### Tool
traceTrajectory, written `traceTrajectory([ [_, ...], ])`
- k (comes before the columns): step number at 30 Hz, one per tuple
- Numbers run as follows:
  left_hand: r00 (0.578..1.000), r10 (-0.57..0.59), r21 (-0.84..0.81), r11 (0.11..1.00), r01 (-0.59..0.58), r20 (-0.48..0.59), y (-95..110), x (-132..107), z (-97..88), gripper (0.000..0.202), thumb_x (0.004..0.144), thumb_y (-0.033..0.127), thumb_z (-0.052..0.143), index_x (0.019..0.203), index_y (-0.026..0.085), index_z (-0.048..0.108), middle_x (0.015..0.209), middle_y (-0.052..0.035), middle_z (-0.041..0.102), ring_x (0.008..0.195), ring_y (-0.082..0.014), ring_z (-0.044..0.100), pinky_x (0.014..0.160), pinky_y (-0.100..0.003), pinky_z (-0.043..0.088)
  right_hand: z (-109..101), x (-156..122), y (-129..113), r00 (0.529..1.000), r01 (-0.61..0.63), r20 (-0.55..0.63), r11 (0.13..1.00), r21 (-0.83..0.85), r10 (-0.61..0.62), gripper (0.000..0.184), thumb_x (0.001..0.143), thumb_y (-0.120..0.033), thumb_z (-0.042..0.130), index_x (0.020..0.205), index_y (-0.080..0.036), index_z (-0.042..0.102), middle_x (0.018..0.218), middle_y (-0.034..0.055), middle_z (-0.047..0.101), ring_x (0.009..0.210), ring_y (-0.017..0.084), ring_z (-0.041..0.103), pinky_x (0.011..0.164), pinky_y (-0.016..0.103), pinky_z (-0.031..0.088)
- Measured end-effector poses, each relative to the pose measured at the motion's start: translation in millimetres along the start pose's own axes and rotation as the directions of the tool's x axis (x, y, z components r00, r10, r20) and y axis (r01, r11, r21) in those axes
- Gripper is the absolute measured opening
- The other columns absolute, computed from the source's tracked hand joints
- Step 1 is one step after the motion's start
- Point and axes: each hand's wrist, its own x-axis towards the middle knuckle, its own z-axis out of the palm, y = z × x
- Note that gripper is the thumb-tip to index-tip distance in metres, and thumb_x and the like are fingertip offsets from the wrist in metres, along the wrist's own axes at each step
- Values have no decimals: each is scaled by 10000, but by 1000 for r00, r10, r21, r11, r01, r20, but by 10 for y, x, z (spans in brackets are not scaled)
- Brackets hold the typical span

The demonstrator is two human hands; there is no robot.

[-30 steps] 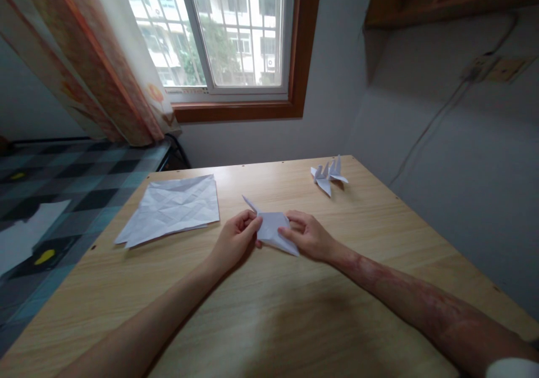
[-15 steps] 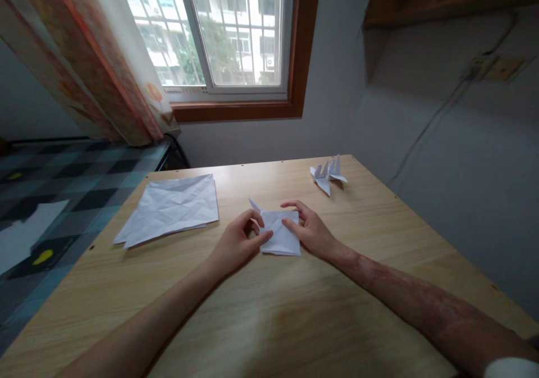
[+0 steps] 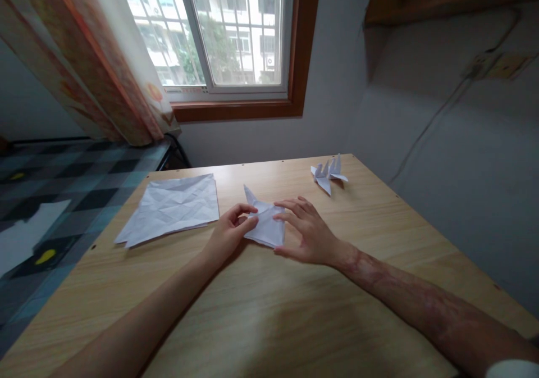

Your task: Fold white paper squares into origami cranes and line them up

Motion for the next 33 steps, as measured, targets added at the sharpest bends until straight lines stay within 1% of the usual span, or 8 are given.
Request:
traceTrajectory([
  [5,1000,-23,-44,999,22,-11,7,10,-15,462,787,483,936,1076,193,723,756,13,720,671,-176,661,633,-253,452,49,0,38,999,-54,6,998,-27,54,515,901,-484,881,1344,-285,708,1565,126,660,1527,365,514,1348,613,254],
  [13,998,-36,-131,991,30,-49,-13,36,-21,404,756,427,950,1030,176,793,923,-47,800,753,-187,690,685,-277,512,32,-3,38,999,-43,26,999,-13,44,475,915,-561,873,1284,-294,738,1519,101,705,1495,350,555,1348,595,245],
  [16,998,-46,-154,987,38,-43,-27,37,-16,411,767,432,954,1055,179,806,944,-52,805,772,-191,695,698,-282,528,27,-6,27,998,-33,48,999,-9,33,520,892,-588,877,1295,-292,732,1497,104,717,1470,348,584,1357,590,228],
  [20,999,-35,-185,982,35,6,-1,16,8,378,843,472,916,1074,191,813,998,-66,813,848,-200,733,779,-297,574,11,3,2,994,-29,104,999,21,27,526,884,-550,887,1312,-292,722,1389,99,771,1347,330,675,1355,589,222],
  [24,997,-12,-226,974,27,71,41,-18,38,353,897,490,878,1079,196,809,917,-63,802,854,-205,756,850,-324,600,3,17,-15,987,-45,154,998,49,37,410,917,-473,875,1256,-295,728,1234,74,820,1207,308,730,1312,574,295],
  [27,999,8,-204,979,1,42,49,-36,54,325,877,468,906,1016,192,806,931,-59,796,854,-199,743,836,-320,600,10,10,-5,987,-44,157,995,89,29,404,929,-473,871,1250,-286,711,1344,88,789,1276,303,717,1308,559,311],
  [30,999,19,-195,981,-13,27,43,-36,47,316,861,464,920,933,184,794,960,-62,790,874,-201,718,835,-321,595,23,-9,20,990,-77,127,986,149,58,520,919,-529,872,1321,-273,663,1514,137,705,1424,336,646,1313,591,307],
  [33,998,56,-191,980,-54,8,36,-23,20,327,834,449,940,840,177,759,862,-39,741,823,-180,664,759,-276,555,36,-21,53,988,-148,86,961,232,131,545,976,-553,803,1387,-251,613,1548,177,671,1439,359,625,1278,614,364],
])
